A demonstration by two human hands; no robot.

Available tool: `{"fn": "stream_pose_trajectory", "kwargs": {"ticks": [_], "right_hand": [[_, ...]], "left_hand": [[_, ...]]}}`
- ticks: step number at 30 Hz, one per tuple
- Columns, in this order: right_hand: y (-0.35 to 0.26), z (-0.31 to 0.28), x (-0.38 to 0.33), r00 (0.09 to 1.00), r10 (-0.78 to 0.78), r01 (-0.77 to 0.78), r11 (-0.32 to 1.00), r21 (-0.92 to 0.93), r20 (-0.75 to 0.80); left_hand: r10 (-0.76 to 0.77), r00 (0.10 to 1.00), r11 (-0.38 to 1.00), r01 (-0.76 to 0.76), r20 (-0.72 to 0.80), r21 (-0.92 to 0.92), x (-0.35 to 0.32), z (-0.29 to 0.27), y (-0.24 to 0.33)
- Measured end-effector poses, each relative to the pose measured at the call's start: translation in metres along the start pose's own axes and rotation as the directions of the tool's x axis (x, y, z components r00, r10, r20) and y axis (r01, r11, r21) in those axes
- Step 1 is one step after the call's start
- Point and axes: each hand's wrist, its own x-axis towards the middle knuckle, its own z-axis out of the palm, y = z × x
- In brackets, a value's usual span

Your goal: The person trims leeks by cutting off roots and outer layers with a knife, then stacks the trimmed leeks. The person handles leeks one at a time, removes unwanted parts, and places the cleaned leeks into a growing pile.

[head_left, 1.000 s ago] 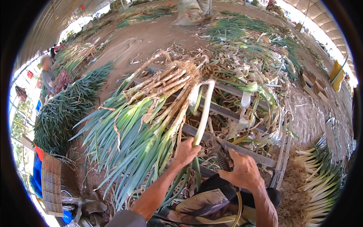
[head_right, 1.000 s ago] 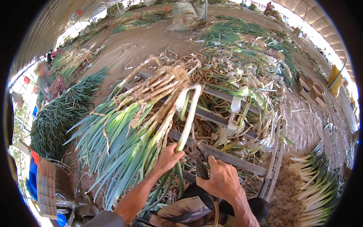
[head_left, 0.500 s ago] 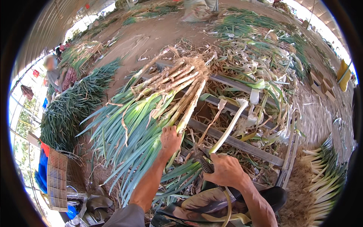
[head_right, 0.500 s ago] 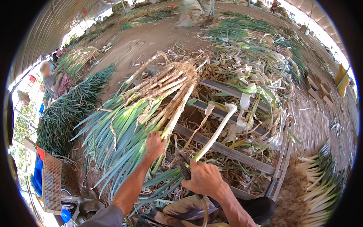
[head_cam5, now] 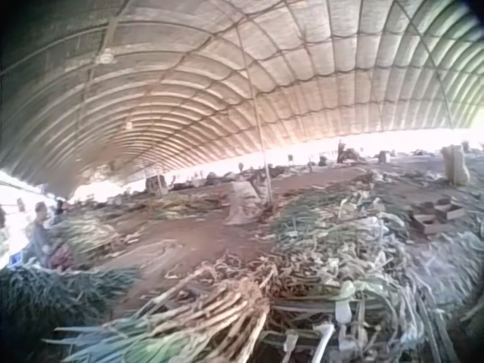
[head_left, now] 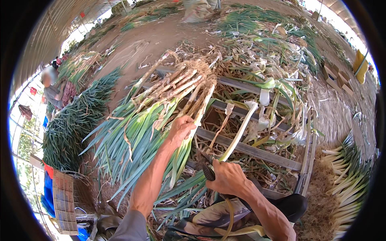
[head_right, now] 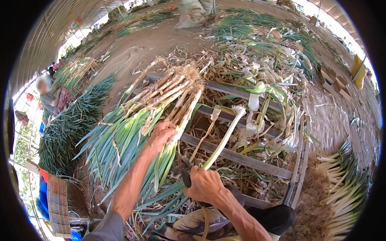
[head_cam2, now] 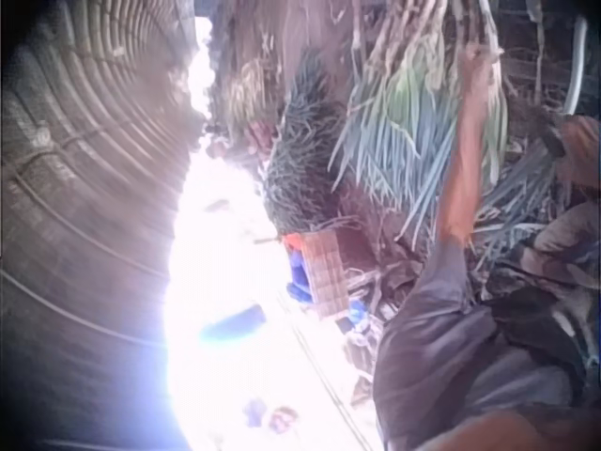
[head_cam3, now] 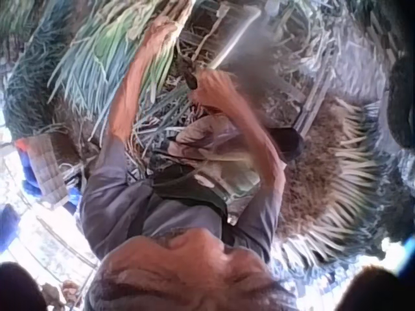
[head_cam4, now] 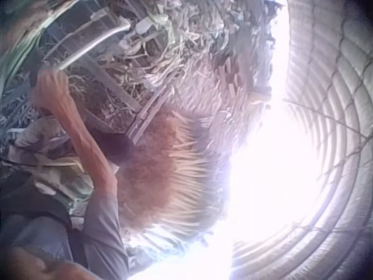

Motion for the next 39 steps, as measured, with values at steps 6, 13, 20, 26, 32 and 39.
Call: {"fn": "stream_pose_trajectory", "kwargs": {"ticks": [6,13,20,26,32,39], "right_hand": [[0.008,-0.001,0.025,0.982,0.072,-0.071,0.997,0.014,-0.176],[0.026,-0.002,0.070,0.976,0.109,-0.112,0.994,-0.001,-0.190],[0.045,-0.015,0.114,0.955,0.101,-0.113,0.993,-0.026,-0.279],[0.048,-0.036,0.129,0.939,0.234,-0.206,0.969,0.133,-0.253],[0.038,-0.039,0.077,0.965,0.237,-0.217,0.962,0.167,-0.113],[0.036,-0.029,0.006,0.981,0.181,-0.169,0.975,0.147,-0.072]], "left_hand": [[0.048,0.996,0.982,-0.034,0.071,-0.186,0.026,0.037,0.068],[0.283,0.946,0.934,-0.234,0.161,-0.270,0.057,0.059,0.157],[0.357,0.928,0.867,-0.372,-0.106,-0.332,0.053,0.017,0.154],[0.243,0.966,0.602,-0.077,-0.091,0.795,-0.007,-0.005,-0.079],[0.256,0.958,0.411,0.011,-0.127,0.912,-0.019,0.004,-0.108],[-0.112,0.993,0.941,0.097,0.028,0.324,-0.010,0.003,-0.096]]}}
